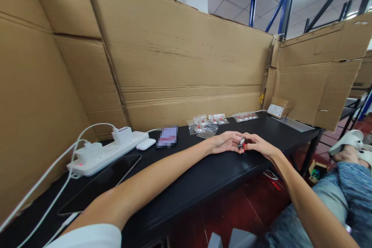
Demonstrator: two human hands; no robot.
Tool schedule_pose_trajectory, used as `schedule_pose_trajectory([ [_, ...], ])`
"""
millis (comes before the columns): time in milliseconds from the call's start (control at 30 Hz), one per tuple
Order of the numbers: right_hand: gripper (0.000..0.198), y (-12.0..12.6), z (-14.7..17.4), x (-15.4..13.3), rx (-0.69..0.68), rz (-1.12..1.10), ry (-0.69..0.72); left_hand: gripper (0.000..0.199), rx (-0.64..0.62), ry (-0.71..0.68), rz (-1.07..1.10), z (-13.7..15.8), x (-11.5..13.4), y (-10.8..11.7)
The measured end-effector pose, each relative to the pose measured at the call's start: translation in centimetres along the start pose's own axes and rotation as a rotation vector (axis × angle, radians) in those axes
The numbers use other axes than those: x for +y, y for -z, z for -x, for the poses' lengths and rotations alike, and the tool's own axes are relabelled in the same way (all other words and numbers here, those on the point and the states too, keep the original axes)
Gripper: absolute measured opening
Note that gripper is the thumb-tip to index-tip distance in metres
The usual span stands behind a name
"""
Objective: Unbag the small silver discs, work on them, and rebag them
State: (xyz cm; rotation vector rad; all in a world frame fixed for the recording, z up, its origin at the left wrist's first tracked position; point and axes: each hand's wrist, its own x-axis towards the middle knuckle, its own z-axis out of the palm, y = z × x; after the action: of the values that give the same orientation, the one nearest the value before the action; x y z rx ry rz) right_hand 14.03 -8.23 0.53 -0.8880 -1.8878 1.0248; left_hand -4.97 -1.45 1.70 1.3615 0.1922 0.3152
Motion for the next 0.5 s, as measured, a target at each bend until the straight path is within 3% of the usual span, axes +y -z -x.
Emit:
schedule_pose_trajectory([
  [500, 0.016, -0.2, 0.1, -1.1, -0.025, 0.014, 0.048, 0.034, 0.027, -0.026, 0.031, -0.1, -0.4, 0.4],
])
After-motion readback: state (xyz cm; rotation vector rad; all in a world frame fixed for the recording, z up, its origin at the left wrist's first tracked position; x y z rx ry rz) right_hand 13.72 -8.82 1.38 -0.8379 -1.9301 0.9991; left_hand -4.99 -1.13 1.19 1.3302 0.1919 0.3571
